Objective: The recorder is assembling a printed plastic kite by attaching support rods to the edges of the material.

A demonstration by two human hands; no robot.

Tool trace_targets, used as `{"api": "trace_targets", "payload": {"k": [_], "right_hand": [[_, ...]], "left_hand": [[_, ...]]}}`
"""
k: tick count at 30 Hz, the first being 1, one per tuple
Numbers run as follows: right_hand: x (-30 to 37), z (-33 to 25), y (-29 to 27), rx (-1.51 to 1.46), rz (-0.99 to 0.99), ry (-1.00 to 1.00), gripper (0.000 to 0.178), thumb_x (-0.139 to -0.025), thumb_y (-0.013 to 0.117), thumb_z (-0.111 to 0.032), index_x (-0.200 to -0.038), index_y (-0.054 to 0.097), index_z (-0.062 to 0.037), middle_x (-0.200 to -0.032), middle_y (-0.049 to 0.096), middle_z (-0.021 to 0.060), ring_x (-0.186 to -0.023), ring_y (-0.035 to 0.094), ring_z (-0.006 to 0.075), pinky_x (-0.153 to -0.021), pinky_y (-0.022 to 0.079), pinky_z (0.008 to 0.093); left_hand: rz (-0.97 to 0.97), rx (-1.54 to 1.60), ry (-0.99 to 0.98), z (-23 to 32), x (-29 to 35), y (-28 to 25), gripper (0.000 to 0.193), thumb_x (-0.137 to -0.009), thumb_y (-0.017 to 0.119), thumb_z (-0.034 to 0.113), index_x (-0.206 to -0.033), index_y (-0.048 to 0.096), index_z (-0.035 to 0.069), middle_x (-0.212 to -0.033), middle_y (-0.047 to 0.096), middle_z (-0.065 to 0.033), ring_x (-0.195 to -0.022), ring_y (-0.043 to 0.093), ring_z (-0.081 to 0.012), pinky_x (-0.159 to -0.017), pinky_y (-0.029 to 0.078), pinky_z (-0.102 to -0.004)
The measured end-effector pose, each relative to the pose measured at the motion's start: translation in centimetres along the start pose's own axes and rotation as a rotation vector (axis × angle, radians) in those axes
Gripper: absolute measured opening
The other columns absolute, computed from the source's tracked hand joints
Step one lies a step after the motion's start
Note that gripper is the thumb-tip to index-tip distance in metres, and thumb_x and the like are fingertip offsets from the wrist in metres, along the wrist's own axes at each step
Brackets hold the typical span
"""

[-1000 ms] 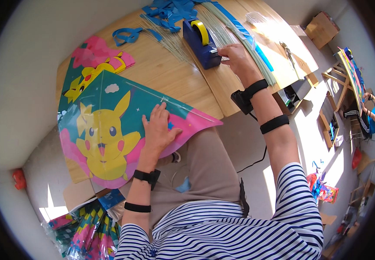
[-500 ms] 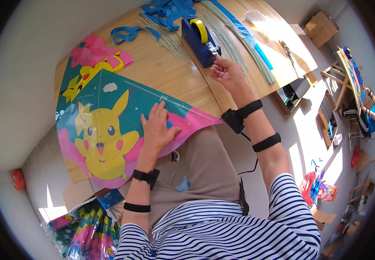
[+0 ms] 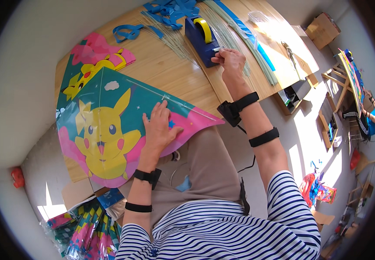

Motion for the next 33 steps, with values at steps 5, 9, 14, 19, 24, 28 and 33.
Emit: {"api": "trace_targets", "payload": {"k": [5, 9, 14, 19, 24, 28, 33], "right_hand": [[-0.1, 0.8, -0.6, -0.011, 0.032, 0.043, 0.008, -0.087, 0.065, 0.002, -0.086, 0.062, 0.0091, -0.074, 0.064, 0.0144, -0.053, 0.063, 0.0240, -0.047, 0.057, 0.0335], [-0.6, 1.6, -1.1, 0.012, 0.068, 0.092, 0.008, -0.086, 0.066, 0.002, -0.085, 0.062, 0.0088, -0.072, 0.064, 0.0137, -0.054, 0.064, 0.0236, -0.046, 0.057, 0.0340], [-1.8, 2.6, -1.2, 0.185, 0.111, 0.060, 0.008, -0.082, 0.068, 0.002, -0.080, 0.063, 0.0082, -0.069, 0.065, 0.0139, -0.052, 0.064, 0.0225, -0.044, 0.055, 0.0330], [-2.5, 5.0, -4.3, 0.505, 0.149, 0.079, 0.011, -0.081, 0.070, -0.002, -0.080, 0.067, 0.0082, -0.066, 0.066, 0.0135, -0.050, 0.064, 0.0190, -0.044, 0.050, 0.0306], [0.4, 3.9, -2.7, 0.559, -0.462, -0.086, 0.011, -0.085, 0.069, -0.008, -0.080, 0.070, 0.0018, -0.065, 0.064, 0.0072, -0.055, 0.062, 0.0149, -0.051, 0.048, 0.0284], [3.5, 4.9, 3.0, 0.830, -0.879, -0.190, 0.009, -0.084, 0.068, -0.009, -0.081, 0.068, 0.0002, -0.068, 0.063, 0.0059, -0.065, 0.061, 0.0137, -0.060, 0.048, 0.0314], [5.8, 7.7, 7.7, 1.064, -1.102, -0.396, 0.012, -0.078, 0.069, -0.010, -0.080, 0.067, 0.0018, -0.072, 0.065, 0.0161, -0.070, 0.062, 0.0263, -0.065, 0.049, 0.0385]], "left_hand": [[-0.004, -0.005, 0.001, 0.0, -0.1, 0.0, 0.057, -0.067, 0.085, 0.035, -0.108, 0.058, 0.006, -0.153, 0.045, -0.0141, -0.146, 0.035, -0.0314, -0.110, 0.023, -0.0726], [0.027, 0.016, 0.012, 0.0, 0.1, 0.1, 0.057, -0.068, 0.085, 0.035, -0.108, 0.058, 0.006, -0.154, 0.045, -0.0142, -0.146, 0.035, -0.0315, -0.110, 0.023, -0.0725], [0.015, 0.017, 0.014, 0.0, 0.0, 0.1, 0.055, -0.068, 0.085, 0.034, -0.106, 0.057, 0.005, -0.154, 0.044, -0.0141, -0.147, 0.034, -0.0315, -0.110, 0.022, -0.0723], [0.049, 0.013, 0.020, -0.2, -0.1, 0.0, 0.054, -0.067, 0.086, 0.033, -0.103, 0.056, 0.006, -0.153, 0.045, -0.0140, -0.146, 0.035, -0.0326, -0.111, 0.022, -0.0709], [0.063, 0.047, 0.018, -0.7, 0.3, 0.9, 0.052, -0.067, 0.085, 0.031, -0.102, 0.056, 0.006, -0.154, 0.044, -0.0140, -0.146, 0.034, -0.0336, -0.112, 0.020, -0.0715], [0.075, 0.074, 0.026, -0.7, 0.5, 0.8, 0.050, -0.068, 0.084, 0.029, -0.104, 0.057, 0.006, -0.152, 0.044, -0.0155, -0.147, 0.031, -0.0361, -0.111, 0.019, -0.0735], [0.145, 0.099, 0.058, -0.7, 0.9, -0.1, 0.043, -0.068, 0.084, 0.026, -0.098, 0.061, 0.004, -0.150, 0.046, -0.0173, -0.145, 0.033, -0.0387, -0.113, 0.018, -0.0710]]}}
Point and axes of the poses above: each hand's wrist, its own x-axis away from the middle knuckle, its own y-axis out of the palm, z = x × y, the point moved 1 cm from there along -x, towards the middle knuckle
